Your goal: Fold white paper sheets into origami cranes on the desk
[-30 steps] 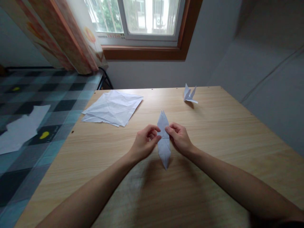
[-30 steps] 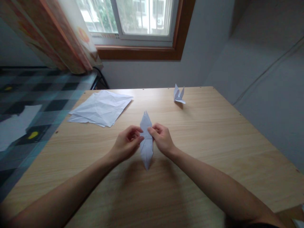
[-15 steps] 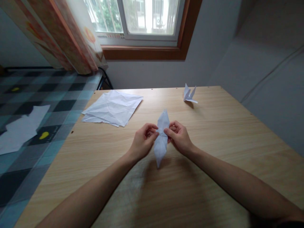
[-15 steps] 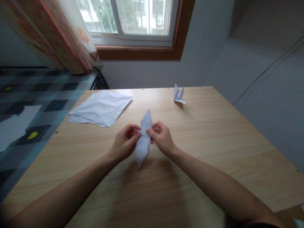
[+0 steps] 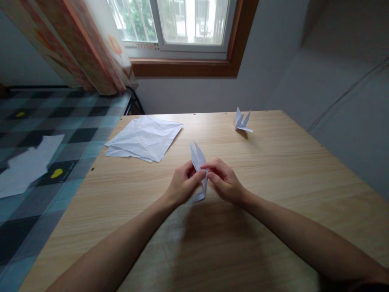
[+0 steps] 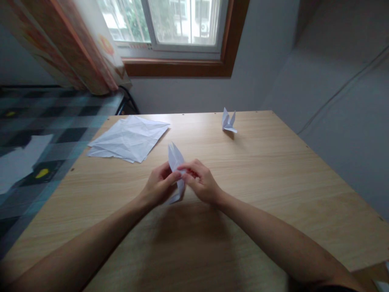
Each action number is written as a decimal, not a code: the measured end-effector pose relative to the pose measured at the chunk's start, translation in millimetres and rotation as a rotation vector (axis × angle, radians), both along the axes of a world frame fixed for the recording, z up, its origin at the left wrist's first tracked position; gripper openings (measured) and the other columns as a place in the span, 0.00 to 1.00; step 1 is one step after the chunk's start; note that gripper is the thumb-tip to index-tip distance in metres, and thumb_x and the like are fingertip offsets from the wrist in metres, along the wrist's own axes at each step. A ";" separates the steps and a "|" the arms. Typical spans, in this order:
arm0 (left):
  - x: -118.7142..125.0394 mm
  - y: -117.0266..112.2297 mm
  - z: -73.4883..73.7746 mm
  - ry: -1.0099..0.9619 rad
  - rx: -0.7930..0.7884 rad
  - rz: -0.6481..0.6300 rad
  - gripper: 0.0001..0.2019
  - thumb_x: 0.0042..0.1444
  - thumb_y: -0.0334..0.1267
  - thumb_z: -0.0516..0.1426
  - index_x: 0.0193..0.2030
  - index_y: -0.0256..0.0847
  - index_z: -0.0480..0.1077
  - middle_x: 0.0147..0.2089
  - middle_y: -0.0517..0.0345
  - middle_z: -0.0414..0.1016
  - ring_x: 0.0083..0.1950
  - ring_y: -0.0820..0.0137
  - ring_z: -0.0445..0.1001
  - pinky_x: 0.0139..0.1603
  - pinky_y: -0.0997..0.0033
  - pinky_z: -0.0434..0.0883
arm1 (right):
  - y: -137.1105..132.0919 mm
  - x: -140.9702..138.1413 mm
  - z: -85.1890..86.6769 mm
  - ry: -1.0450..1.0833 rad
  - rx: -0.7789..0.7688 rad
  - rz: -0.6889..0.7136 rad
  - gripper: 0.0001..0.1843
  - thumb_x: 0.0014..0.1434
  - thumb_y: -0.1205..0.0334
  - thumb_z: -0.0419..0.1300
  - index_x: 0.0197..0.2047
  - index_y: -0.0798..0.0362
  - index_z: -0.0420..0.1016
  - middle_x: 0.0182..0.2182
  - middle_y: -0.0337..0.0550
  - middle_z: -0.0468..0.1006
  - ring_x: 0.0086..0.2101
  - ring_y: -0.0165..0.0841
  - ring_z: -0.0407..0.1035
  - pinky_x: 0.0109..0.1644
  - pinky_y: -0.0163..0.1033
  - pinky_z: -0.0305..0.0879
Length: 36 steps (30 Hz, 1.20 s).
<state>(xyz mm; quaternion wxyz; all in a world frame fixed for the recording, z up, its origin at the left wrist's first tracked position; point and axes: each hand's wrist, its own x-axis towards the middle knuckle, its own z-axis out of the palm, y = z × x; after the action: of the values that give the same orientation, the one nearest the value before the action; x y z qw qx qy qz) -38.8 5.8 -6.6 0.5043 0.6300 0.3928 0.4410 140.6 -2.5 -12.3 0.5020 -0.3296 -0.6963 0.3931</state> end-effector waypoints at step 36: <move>2.3 -0.5 4.2 -0.257 -0.100 0.127 0.18 0.52 0.36 0.62 0.49 0.43 0.62 0.30 0.65 0.74 0.30 0.73 0.74 0.36 0.73 0.69 | 5.9 -0.3 1.1 0.122 -0.176 -0.102 0.08 0.55 0.54 0.69 0.28 0.48 0.83 0.33 0.43 0.82 0.36 0.36 0.74 0.43 0.42 0.69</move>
<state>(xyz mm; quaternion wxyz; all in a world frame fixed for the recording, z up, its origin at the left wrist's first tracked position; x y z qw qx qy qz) -36.5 5.3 -2.4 0.5521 0.5165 0.3855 0.5289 140.2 3.3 -11.3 0.5317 -0.3829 -0.6097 0.4461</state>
